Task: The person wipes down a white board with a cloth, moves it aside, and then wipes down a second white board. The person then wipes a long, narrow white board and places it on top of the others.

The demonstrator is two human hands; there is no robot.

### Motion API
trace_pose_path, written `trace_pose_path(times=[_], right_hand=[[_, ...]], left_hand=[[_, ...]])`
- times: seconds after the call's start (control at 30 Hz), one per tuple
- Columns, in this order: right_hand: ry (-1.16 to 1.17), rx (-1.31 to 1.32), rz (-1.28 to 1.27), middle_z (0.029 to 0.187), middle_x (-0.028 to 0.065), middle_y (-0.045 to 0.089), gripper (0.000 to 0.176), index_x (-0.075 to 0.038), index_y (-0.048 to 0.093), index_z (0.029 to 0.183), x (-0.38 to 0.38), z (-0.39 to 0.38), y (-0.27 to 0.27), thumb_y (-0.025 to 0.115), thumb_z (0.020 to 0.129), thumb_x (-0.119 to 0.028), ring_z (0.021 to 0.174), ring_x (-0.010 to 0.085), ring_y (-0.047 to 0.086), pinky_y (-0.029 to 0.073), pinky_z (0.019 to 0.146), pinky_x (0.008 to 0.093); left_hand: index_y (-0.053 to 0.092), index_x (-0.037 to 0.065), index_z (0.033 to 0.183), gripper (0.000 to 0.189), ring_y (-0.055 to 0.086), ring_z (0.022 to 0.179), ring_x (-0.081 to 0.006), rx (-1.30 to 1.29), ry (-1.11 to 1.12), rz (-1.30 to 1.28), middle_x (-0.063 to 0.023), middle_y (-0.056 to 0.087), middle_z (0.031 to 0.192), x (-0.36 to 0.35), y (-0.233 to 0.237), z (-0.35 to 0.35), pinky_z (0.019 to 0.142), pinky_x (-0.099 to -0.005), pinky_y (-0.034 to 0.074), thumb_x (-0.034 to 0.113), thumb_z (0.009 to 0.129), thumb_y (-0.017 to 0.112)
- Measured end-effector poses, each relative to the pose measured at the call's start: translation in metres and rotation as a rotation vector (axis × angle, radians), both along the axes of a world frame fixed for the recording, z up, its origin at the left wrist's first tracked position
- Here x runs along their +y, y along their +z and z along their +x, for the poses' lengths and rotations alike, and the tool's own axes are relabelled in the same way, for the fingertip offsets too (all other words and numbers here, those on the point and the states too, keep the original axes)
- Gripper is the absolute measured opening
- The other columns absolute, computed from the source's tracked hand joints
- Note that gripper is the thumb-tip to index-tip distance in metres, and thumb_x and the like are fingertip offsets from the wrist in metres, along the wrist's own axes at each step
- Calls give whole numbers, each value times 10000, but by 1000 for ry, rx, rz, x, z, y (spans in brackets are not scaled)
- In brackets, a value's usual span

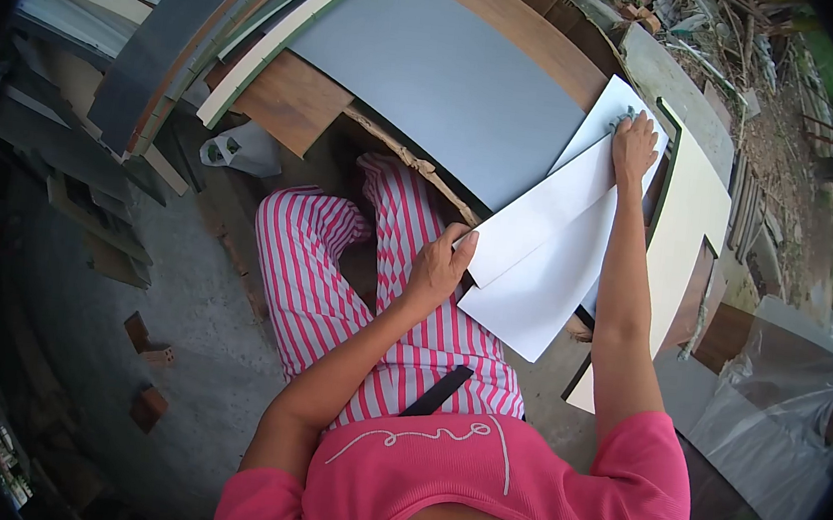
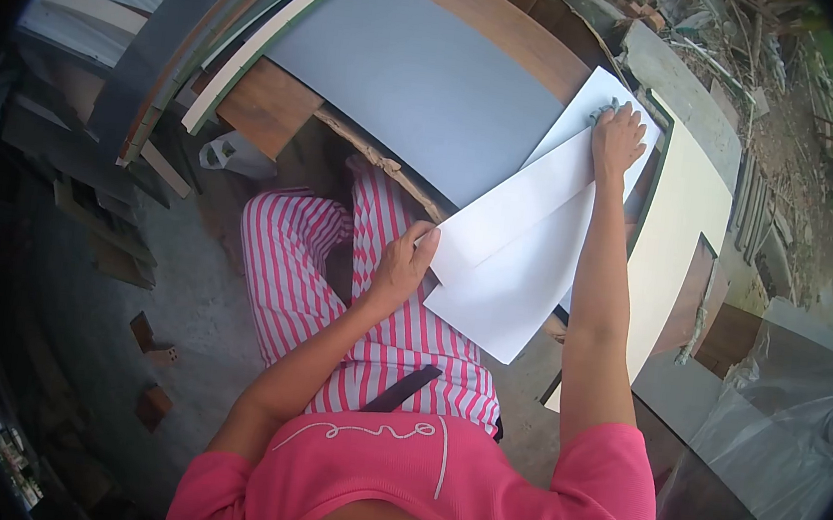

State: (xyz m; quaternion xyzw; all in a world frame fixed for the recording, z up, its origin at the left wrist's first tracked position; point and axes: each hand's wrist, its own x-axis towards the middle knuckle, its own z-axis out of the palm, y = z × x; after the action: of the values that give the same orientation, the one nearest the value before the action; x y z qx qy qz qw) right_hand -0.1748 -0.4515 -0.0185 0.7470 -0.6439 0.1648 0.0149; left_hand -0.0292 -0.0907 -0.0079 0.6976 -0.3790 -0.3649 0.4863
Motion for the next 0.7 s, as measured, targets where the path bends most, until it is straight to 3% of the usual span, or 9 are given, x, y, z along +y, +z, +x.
trace_pose_path(times=[0.1,0.27,0.33,0.4,0.5,0.6,0.7], right_hand=[[219,-16,-43,1439,173,334,491,-56,378,1373,106,18,8,392,942,-290,1354,355,263,193,1085,532],[682,-19,161,1458,157,311,540,-62,374,1381,283,36,38,512,871,-176,1374,335,234,162,1108,497],[677,-24,142,1458,155,313,541,-62,376,1380,272,33,37,512,868,-176,1372,330,240,163,1110,490],[607,6,70,1453,151,323,522,-71,380,1382,231,30,32,491,881,-173,1367,318,254,167,1114,470],[333,-57,-65,1431,173,356,478,-58,385,1373,112,5,12,375,936,-251,1343,359,281,195,1104,465],[103,-18,-104,1387,195,410,481,-28,413,1340,-7,-29,-11,388,926,-273,1298,407,338,250,1069,505],[73,24,-47,1397,196,395,492,-25,407,1343,-21,-20,-3,395,925,-283,1309,413,319,242,1070,514]], left_hand=[[537,-10,989,425,627,737,-404,28,-2,-5,-236,618,759,-1,1,0,649,-442,472,394,970,407],[539,8,991,390,615,742,-418,29,-14,1,-236,616,761,-3,-4,0,651,-460,465,377,967,416],[555,-15,987,415,610,678,-358,79,10,-10,-217,589,731,-3,-3,-1,628,-405,443,372,968,406],[555,-14,993,424,612,681,-353,35,2,-7,-217,590,735,-2,-7,-1,627,-407,441,380,968,403],[540,-3,976,421,623,734,-402,25,-33,23,-231,617,762,-3,2,0,642,-447,466,394,972,400],[541,-13,984,449,631,738,-388,9,0,-15,-231,620,767,-4,1,0,652,-434,474,410,974,391],[542,-12,1002,449,632,745,-388,32,5,22,-233,623,776,0,2,1,669,-433,478,410,973,393]])
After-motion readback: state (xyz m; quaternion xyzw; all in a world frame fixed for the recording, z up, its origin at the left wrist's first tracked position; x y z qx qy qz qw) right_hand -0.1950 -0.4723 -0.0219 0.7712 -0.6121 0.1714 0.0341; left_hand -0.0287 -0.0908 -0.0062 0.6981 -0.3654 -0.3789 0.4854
